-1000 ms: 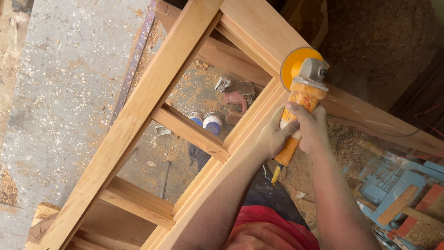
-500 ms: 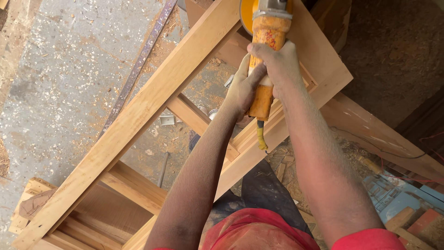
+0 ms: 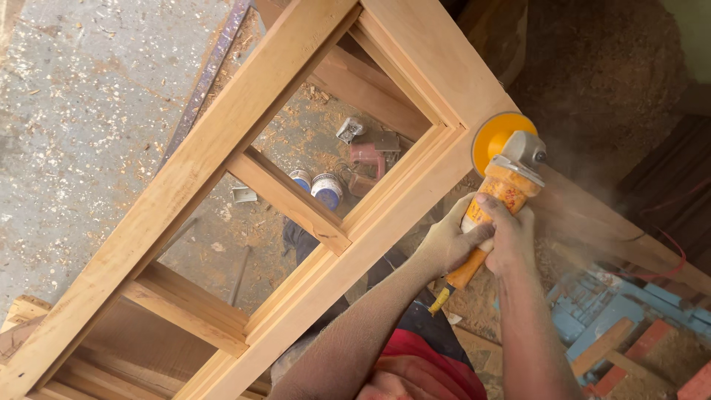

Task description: The person uses a handheld angle grinder with a sanding attachment to smooth the surfaces and edges of a wooden frame.

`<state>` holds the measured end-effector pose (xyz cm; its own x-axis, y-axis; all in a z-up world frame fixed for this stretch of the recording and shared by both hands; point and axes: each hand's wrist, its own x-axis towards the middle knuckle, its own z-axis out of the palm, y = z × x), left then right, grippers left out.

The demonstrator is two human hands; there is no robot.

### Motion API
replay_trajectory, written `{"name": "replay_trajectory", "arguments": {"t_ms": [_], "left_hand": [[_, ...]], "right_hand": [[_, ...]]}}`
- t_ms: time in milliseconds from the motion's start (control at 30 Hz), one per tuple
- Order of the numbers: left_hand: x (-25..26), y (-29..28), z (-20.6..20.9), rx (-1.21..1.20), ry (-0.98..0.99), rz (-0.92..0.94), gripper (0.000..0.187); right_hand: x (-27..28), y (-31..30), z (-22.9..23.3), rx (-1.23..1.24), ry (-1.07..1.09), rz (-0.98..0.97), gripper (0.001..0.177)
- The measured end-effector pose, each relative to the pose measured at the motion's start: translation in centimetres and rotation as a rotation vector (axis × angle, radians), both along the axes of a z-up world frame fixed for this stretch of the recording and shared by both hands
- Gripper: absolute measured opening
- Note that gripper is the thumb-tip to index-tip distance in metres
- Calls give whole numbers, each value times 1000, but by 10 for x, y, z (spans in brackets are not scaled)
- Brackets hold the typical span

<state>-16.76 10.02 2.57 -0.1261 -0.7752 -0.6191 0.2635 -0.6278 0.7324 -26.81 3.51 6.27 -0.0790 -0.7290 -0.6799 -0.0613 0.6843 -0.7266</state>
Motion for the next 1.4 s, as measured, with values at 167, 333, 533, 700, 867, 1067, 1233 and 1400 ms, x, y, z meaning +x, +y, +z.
{"name": "replay_trajectory", "arguments": {"t_ms": [167, 333, 533, 700, 867, 1067, 1233, 1400], "left_hand": [[37, -34, -23, -54, -52, 161, 69], [141, -94, -42, -125, 160, 346, 59], [211, -109, -20, -105, 200, 531, 67], [226, -61, -9, -107, 155, 639, 70], [229, 41, 1, -126, 137, 771, 69], [231, 174, 33, -5, 169, 941, 69], [234, 283, 34, -30, 69, 1109, 73], [259, 398, 33, 54, 5, 1157, 73]], "right_hand": [[51, -44, -15, -52, -104, 114, 42], [156, -113, -26, -100, -159, 260, 40], [236, -144, -25, -159, -276, 506, 36], [266, -102, -19, -133, -285, 615, 32], [285, -9, -7, -14, -272, 667, 31], [310, 118, 2, -27, -288, 850, 35], [331, 224, 18, 24, -287, 1029, 36], [367, 337, 25, 94, -261, 1132, 35]]}}
